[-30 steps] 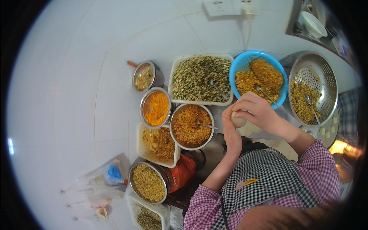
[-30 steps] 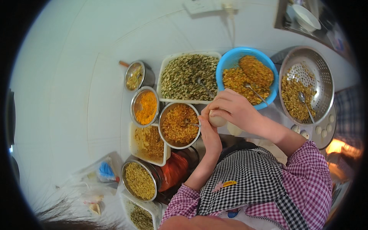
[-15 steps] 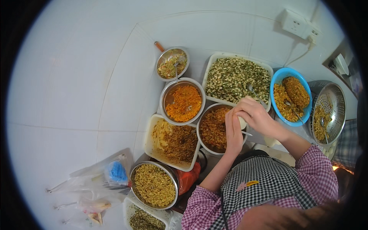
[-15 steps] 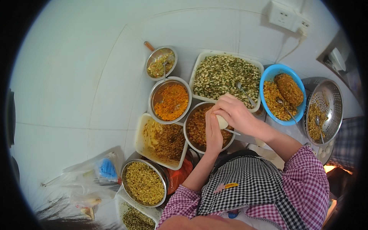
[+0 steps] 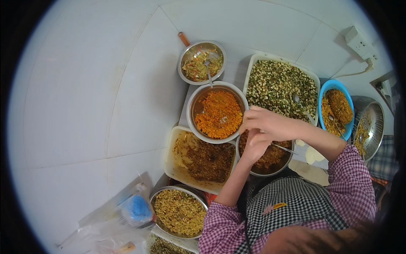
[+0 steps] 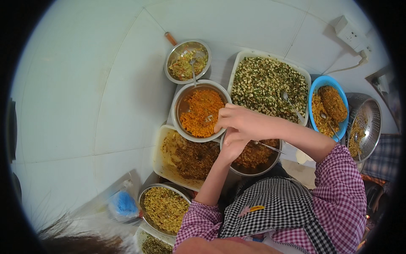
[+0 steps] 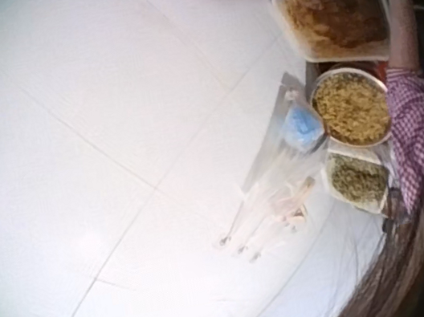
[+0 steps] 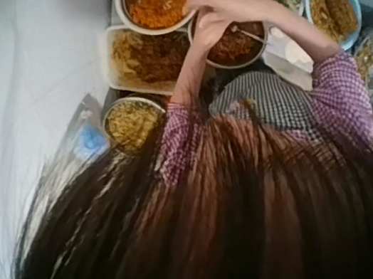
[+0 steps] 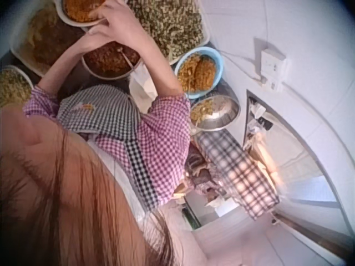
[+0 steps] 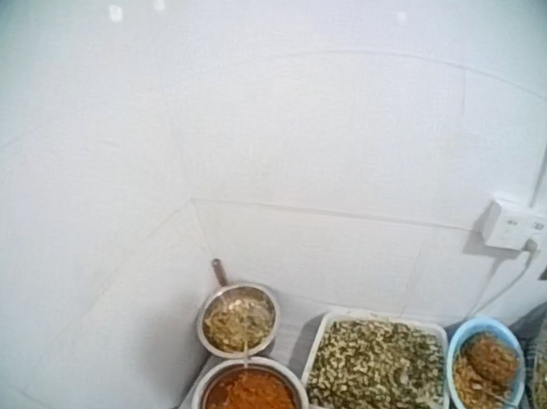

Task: The person fills round dough wrappers with different fillings from several bowls, pleats the edges to seal them, and places the finished buns into a steamer tray. The person repeats this process multiple times with different fillings.

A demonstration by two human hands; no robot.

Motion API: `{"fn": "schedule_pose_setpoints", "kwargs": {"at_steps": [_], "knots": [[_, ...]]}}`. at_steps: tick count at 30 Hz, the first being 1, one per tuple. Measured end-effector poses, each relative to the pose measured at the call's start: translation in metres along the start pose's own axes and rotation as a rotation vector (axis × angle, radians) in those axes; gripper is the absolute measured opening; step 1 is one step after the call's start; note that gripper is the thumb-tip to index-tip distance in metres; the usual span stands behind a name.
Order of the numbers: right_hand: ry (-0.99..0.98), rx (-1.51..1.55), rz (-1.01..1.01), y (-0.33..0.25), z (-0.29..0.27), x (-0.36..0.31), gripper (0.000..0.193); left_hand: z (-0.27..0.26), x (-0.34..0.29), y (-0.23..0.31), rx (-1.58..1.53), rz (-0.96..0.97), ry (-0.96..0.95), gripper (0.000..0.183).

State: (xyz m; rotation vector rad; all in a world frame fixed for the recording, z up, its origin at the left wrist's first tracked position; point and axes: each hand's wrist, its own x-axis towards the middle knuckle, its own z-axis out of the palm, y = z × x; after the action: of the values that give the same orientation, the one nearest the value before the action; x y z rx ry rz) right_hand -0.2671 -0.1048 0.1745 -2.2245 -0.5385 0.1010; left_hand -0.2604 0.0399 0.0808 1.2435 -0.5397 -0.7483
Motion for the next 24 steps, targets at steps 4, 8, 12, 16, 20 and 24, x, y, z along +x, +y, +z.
{"fn": "schedule_pose_setpoints", "kwargs": {"at_steps": [4, 8, 12, 16, 20, 24], "knots": [[0.388, -0.316, 0.088, 0.027, 0.011, 0.052, 0.032, -0.028, 0.019, 0.005, 0.009, -0.171, -0.095, 0.056], [0.520, 0.036, 0.145, 0.044, 0.010, 0.056, 0.033, -0.039, 0.011, -0.004, -0.407, -0.424, 0.049, 0.050], [0.483, 0.186, 0.292, 0.075, 0.007, 0.060, 0.026, -0.040, -0.007, -0.028, -0.883, -0.441, 0.191, 0.060], [0.440, 0.063, 0.401, 0.119, 0.004, 0.088, 0.017, -0.043, -0.031, -0.052, -1.001, -0.447, 0.298, 0.060], [0.505, -0.158, 0.270, 0.163, -0.003, 0.136, 0.013, -0.052, -0.046, -0.065, -1.112, -0.398, 0.351, 0.059], [0.514, -0.346, 0.346, 0.198, 0.000, 0.180, 0.012, -0.061, -0.051, -0.064, -1.201, -0.313, 0.366, 0.057]]}}
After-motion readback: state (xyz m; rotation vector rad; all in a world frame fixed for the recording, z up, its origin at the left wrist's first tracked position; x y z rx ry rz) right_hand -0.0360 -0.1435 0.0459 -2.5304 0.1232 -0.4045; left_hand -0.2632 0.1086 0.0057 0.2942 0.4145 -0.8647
